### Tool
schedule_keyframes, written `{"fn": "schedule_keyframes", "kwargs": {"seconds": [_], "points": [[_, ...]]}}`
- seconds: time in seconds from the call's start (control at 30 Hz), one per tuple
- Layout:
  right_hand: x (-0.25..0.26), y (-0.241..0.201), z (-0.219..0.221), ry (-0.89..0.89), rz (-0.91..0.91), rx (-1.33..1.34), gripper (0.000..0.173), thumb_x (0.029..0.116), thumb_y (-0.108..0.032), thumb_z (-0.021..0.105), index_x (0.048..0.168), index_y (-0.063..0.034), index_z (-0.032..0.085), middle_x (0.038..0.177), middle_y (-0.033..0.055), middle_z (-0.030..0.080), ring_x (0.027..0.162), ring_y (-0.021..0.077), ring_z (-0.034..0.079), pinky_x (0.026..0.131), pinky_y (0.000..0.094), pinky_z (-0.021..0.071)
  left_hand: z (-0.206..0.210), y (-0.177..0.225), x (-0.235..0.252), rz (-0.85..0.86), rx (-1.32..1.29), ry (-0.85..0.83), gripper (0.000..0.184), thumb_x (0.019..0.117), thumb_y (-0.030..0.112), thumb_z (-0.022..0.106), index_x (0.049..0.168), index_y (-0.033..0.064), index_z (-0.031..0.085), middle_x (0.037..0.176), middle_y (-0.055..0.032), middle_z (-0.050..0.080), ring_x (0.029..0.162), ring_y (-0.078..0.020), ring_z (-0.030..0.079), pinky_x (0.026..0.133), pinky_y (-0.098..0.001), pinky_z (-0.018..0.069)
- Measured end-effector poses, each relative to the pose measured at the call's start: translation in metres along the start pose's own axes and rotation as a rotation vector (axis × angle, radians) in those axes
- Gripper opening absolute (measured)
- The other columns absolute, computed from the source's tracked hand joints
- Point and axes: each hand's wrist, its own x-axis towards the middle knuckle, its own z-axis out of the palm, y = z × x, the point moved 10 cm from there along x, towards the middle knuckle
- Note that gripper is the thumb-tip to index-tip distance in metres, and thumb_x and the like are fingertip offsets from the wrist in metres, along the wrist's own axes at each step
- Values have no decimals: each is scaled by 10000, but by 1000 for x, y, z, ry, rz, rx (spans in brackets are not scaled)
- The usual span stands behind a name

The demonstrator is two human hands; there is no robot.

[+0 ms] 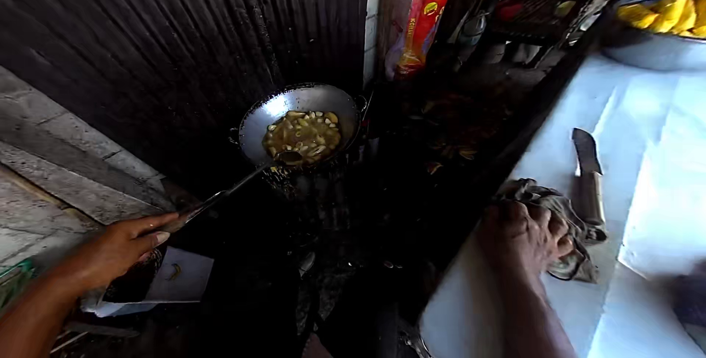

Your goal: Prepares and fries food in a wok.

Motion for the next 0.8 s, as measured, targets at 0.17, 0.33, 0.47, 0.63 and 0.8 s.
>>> {"fn": "schedule_keyframes", "kwargs": {"seconds": [0.17, 0.33, 0.47, 0.63, 0.8], "points": [[3, 5, 2, 20, -15, -7, 391, 1013, -371, 489, 1192, -102, 710, 1399, 253, 584, 1420, 514, 400, 1043, 761, 318, 20, 34, 22, 77, 190, -103, 422, 1090, 233, 517, 1512, 240, 534, 1185, -198, 692, 922, -335, 673, 858, -565, 526], [4, 5, 3, 41, -15, -10, 366, 1006, -351, 503, 1169, -104, 718, 1370, 236, 607, 1410, 506, 413, 1028, 755, 327, 95, 97, 93, 172, 412, -111, 463, 1093, 247, 459, 1551, 183, 466, 1335, -223, 644, 1248, -442, 607, 1036, -667, 453], [5, 6, 3, 41, -14, 1, 355, 1007, -325, 500, 1166, -95, 719, 1371, 237, 607, 1407, 512, 414, 1026, 759, 325, 137, 136, 135, 93, 466, -61, 482, 1075, 215, 450, 1553, 151, 436, 1282, -236, 660, 1192, -435, 642, 961, -637, 514], [5, 6, 3, 67, -16, -9, 357, 998, -327, 495, 1144, -89, 718, 1351, 234, 616, 1394, 500, 433, 1014, 746, 342, 169, 159, 187, 33, 327, -17, 499, 1060, 178, 431, 1556, 122, 414, 1330, -220, 640, 1236, -394, 630, 987, -598, 517], [4, 6, 2, 83, -9, -13, 359, 999, -326, 487, 1145, -96, 721, 1347, 223, 624, 1396, 496, 435, 1016, 729, 348, 193, 167, 234, -54, -207, -2, 459, 1105, 261, 410, 1548, 147, 438, 1148, -183, 646, 838, -267, 646, 730, -423, 549]]}}
